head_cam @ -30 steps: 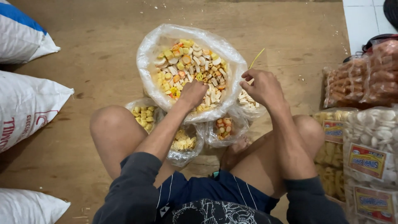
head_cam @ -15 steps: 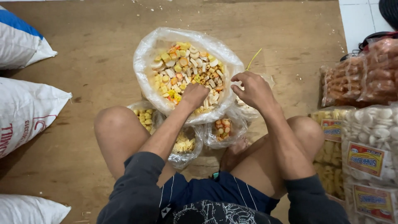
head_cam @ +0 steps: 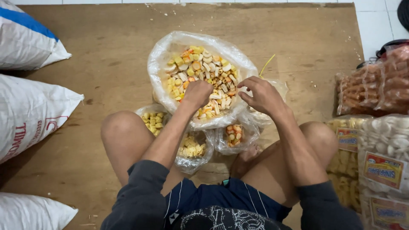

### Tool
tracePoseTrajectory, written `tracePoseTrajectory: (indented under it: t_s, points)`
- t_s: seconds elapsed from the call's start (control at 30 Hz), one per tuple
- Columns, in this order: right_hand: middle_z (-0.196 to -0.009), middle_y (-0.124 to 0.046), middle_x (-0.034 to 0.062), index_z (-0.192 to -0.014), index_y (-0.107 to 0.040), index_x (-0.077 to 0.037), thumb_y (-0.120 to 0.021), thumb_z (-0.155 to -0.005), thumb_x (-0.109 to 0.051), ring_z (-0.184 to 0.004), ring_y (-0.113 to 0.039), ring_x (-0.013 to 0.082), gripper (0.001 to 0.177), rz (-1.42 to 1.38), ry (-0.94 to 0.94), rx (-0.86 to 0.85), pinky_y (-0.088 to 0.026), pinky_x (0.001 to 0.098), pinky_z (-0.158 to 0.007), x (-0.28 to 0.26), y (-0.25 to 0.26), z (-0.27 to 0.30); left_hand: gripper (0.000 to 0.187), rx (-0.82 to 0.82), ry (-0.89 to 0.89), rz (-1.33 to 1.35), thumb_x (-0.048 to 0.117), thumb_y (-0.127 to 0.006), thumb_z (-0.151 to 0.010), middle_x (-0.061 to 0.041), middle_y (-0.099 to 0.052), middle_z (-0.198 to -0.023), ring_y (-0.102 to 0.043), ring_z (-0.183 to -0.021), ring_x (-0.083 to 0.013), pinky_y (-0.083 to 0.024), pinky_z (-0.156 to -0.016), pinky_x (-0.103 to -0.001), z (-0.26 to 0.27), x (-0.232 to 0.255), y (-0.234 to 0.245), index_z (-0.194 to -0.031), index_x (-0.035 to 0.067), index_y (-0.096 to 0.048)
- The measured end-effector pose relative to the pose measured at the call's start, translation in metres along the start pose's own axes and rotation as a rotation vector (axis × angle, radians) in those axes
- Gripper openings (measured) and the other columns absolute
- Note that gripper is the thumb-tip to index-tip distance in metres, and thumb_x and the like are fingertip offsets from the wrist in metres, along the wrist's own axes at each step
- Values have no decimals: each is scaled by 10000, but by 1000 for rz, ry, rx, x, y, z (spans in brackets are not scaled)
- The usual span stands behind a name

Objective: The person sits on the floor and sorts a mixed bag of snacks by hand, separating different types into smaller plastic bags. The person uses both hands to pick and place items from a large central bag into surrounding smaller bags.

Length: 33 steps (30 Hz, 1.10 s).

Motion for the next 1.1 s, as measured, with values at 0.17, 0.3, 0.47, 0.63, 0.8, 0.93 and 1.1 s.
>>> tracePoseTrajectory:
  t_s: [0.17,0.3,0.47,0.63,0.8,0.93,1.1]
  points:
    - [-1161,-699,126,-1123,-727,-161,-702,-913,-219,-1017,-716,341,219,19,23,-18,-593,551,-802,-13,4,7,235,-39,3,56,131,-770,-791,-161,-765,-964,-742,-987,-397,-612,-813,-566,4,5,-24,-1026,118,-772]
    - [-1143,-699,102,-1103,-721,-166,-708,-905,-230,-989,-728,317,209,45,84,19,-600,503,-783,-9,4,11,354,-71,1,106,111,-730,-832,-175,-722,-1144,-679,-1119,-409,-584,-894,-564,3,18,-22,-1184,78,-725]
    - [-1136,-693,89,-1087,-713,-175,-706,-897,-230,-985,-728,304,199,55,108,51,-601,481,-783,-2,7,15,471,-115,-17,74,148,-778,-819,-185,-662,-1264,-614,-1198,-432,-554,-939,-594,2,30,-17,-1264,41,-671]
    - [-1118,-696,88,-1078,-706,-170,-702,-900,-228,-987,-728,296,188,51,112,49,-602,462,-797,0,8,16,416,-183,-24,34,146,-748,-813,-195,-663,-1275,-604,-1213,-446,-534,-940,-608,0,40,-13,-1213,35,-715]
    - [-1104,-697,67,-1070,-708,-202,-698,-906,-259,-1035,-716,307,175,94,157,52,-594,446,-829,6,-4,13,365,-199,-15,10,143,-781,-792,-182,-656,-1295,-621,-1173,-446,-552,-914,-585,3,42,1,-1143,46,-757]
    - [-1090,-700,74,-1053,-711,-188,-708,-904,-240,-1041,-713,311,159,92,193,84,-592,434,-841,14,-19,5,395,-213,-40,24,141,-803,-779,-200,-666,-1267,-631,-1148,-458,-557,-895,-603,0,38,-8,-1152,22,-752]
    - [-1218,-649,138,-1216,-670,-194,-705,-913,-246,-1128,-670,357,309,85,185,0,-572,436,-928,8,-33,-5,354,-197,-69,90,140,-801,-761,-169,-660,-1263,-642,-1130,-471,-570,-886,-612,27,41,47,-1101,48,-769]
Point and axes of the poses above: each hand's wrist, its own z-axis away from the middle knuckle, its own y-axis out of the back of the hand, x = y × z, the point moved 5 cm from there along -z, towards the middle knuckle
